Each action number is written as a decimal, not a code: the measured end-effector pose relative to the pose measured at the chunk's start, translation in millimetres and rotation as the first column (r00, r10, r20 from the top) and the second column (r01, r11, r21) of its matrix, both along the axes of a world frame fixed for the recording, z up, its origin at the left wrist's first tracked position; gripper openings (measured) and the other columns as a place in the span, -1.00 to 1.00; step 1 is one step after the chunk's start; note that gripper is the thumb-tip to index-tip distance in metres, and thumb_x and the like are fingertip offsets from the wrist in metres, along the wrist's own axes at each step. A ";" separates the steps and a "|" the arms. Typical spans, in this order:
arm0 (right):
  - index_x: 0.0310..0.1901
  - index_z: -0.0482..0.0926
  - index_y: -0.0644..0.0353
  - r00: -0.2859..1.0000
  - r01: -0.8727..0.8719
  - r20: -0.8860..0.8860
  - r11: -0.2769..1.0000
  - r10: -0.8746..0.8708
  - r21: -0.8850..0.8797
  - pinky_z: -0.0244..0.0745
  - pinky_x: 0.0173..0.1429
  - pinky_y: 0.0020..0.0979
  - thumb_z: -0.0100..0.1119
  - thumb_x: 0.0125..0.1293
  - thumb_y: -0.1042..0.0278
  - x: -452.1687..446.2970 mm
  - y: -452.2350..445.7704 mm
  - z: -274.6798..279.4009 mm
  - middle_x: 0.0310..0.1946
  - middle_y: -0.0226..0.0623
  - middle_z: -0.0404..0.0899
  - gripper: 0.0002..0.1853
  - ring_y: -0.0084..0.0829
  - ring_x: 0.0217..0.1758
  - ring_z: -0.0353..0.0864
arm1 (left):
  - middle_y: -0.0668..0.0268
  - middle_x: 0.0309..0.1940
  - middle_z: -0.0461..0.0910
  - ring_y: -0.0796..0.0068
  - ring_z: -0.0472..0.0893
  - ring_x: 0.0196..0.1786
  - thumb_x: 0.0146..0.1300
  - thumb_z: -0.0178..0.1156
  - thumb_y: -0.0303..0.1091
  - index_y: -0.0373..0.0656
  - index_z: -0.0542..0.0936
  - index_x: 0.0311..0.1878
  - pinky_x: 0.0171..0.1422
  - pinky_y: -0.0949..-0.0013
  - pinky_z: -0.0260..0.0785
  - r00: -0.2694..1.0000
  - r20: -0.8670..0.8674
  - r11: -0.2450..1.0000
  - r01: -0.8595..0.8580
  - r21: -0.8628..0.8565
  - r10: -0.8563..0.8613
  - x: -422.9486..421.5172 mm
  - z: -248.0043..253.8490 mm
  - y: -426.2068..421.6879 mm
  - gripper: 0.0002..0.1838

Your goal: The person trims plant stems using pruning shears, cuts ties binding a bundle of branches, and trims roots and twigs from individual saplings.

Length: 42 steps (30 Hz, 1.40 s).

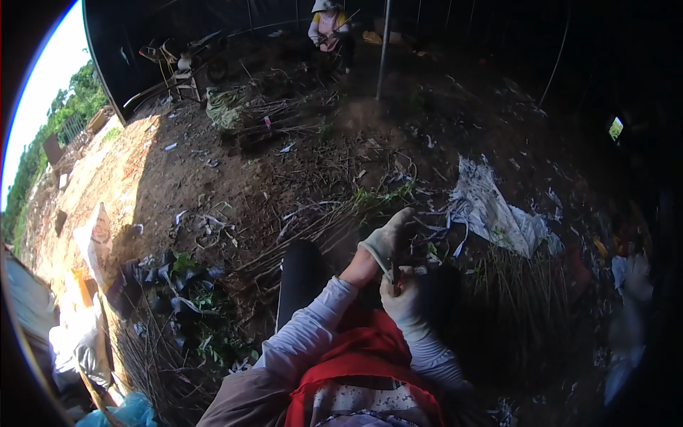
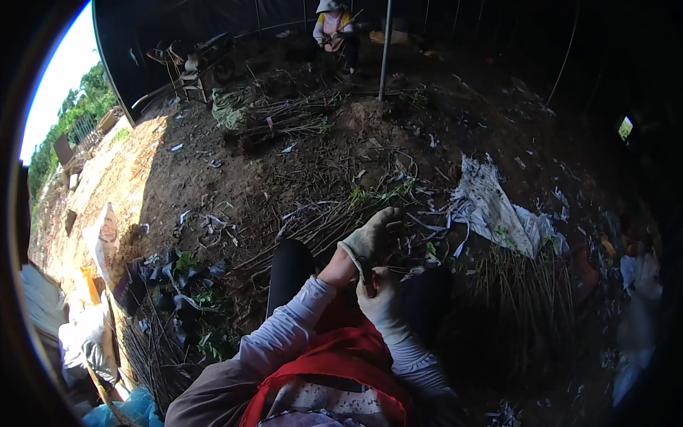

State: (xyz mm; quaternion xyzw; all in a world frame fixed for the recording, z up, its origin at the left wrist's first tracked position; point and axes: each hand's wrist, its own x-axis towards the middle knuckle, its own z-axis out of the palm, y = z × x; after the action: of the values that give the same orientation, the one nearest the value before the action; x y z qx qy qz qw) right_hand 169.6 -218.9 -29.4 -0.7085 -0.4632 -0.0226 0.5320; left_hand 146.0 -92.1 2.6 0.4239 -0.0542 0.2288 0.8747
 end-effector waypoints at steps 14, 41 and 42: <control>-0.33 0.42 0.15 0.972 -0.167 0.154 0.983 0.177 -0.077 0.40 -0.39 -0.16 0.34 -0.04 0.36 -16.1 16.4 15.8 -0.56 -0.20 0.48 -0.72 -0.10 -0.47 0.54 | 0.07 0.08 0.50 0.25 0.54 0.08 0.34 -0.04 -0.37 -0.31 0.28 0.26 0.12 0.37 0.41 0.985 -0.162 0.997 -0.063 -0.046 0.055 -10.2 26.3 25.3 -0.55; -0.37 0.39 0.14 0.916 -0.390 -0.130 0.918 0.379 -0.074 0.33 -0.45 -0.30 0.21 0.05 0.47 -39.9 22.6 5.3 -0.62 -0.24 0.40 -0.84 -0.25 -0.54 0.45 | 0.16 0.41 0.07 0.18 0.09 0.43 0.34 -0.20 0.14 -0.10 0.11 0.39 0.48 0.08 -0.10 0.921 -0.087 0.756 -0.362 -0.546 0.379 -39.7 2.3 46.5 -0.31; -0.42 0.38 0.15 0.910 -0.401 -0.143 0.913 0.389 -0.072 0.27 -0.49 -0.42 0.17 0.05 0.56 -45.6 20.1 7.5 -0.64 -0.35 0.35 -0.84 -0.45 -0.62 0.37 | 0.18 0.41 0.07 0.19 0.09 0.44 0.34 -0.21 0.14 -0.09 0.11 0.39 0.48 0.07 -0.10 0.918 -0.087 0.716 -0.358 -0.600 0.386 -42.5 2.8 45.9 -0.32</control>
State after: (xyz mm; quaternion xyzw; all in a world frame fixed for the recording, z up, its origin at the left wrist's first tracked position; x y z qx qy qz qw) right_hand 123.9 -198.8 -22.0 -0.6256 -0.5631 0.1532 0.5177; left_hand 103.6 -46.2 5.3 0.1193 0.0883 0.4143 0.8979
